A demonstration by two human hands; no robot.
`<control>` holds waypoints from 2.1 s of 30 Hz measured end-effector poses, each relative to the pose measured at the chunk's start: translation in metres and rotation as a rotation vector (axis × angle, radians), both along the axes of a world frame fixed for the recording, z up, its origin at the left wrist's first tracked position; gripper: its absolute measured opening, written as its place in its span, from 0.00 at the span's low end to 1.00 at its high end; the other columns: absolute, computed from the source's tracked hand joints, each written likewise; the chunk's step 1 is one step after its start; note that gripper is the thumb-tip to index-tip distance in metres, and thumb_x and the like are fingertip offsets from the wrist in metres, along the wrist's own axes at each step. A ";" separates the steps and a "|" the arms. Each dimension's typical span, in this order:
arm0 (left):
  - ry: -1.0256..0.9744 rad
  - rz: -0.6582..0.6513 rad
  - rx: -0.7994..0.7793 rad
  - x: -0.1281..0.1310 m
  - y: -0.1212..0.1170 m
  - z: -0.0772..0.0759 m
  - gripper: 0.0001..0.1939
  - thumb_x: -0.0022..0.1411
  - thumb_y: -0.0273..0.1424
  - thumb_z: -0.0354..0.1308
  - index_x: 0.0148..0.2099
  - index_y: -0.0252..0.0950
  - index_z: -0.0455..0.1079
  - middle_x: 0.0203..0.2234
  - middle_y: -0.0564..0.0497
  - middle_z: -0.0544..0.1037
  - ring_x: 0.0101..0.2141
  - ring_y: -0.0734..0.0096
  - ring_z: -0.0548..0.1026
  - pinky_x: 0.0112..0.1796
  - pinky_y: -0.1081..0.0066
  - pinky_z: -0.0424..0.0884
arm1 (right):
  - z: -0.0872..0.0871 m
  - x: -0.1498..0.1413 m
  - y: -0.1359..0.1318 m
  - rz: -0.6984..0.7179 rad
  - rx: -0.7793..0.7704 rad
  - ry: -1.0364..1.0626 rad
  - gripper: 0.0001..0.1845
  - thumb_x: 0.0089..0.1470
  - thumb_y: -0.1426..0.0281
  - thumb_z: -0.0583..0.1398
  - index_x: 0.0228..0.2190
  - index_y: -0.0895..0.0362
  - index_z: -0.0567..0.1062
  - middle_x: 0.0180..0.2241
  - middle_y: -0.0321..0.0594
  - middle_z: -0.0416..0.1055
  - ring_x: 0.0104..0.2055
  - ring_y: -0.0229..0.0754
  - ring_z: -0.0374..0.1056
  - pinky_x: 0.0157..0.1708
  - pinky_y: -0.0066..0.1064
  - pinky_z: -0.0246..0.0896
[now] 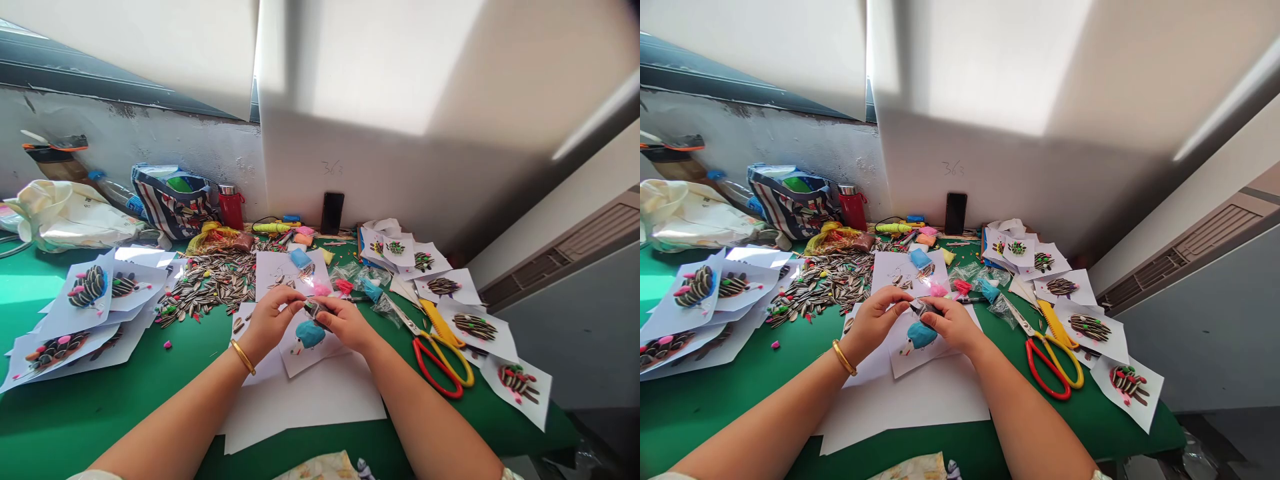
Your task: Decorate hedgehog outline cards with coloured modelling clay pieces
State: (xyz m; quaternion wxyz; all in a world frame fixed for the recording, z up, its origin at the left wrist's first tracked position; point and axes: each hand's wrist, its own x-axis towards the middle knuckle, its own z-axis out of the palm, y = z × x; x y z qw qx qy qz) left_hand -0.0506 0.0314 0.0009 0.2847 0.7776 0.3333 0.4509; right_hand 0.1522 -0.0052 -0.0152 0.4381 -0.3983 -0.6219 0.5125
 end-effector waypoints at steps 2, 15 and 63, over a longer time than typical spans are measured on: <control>-0.013 -0.031 -0.066 0.001 0.000 0.000 0.06 0.63 0.32 0.59 0.40 0.38 0.75 0.34 0.49 0.77 0.36 0.67 0.75 0.38 0.67 0.72 | 0.002 0.000 0.000 -0.009 0.028 -0.026 0.24 0.55 0.54 0.63 0.49 0.53 0.76 0.41 0.40 0.74 0.41 0.44 0.69 0.40 0.32 0.64; 0.188 0.004 0.350 0.000 -0.005 -0.001 0.07 0.64 0.27 0.59 0.44 0.39 0.73 0.34 0.50 0.81 0.36 0.65 0.76 0.40 0.63 0.71 | 0.008 -0.004 -0.001 -0.041 0.130 -0.140 0.23 0.55 0.54 0.62 0.48 0.53 0.76 0.45 0.40 0.76 0.46 0.48 0.70 0.47 0.36 0.64; -0.434 -0.041 -0.509 0.013 -0.013 0.000 0.11 0.58 0.39 0.64 0.41 0.39 0.77 0.37 0.48 0.78 0.39 0.66 0.75 0.41 0.67 0.72 | 0.009 0.017 -0.001 -0.422 0.626 -0.541 0.19 0.63 0.65 0.56 0.54 0.51 0.64 0.51 0.47 0.69 0.53 0.49 0.65 0.54 0.44 0.61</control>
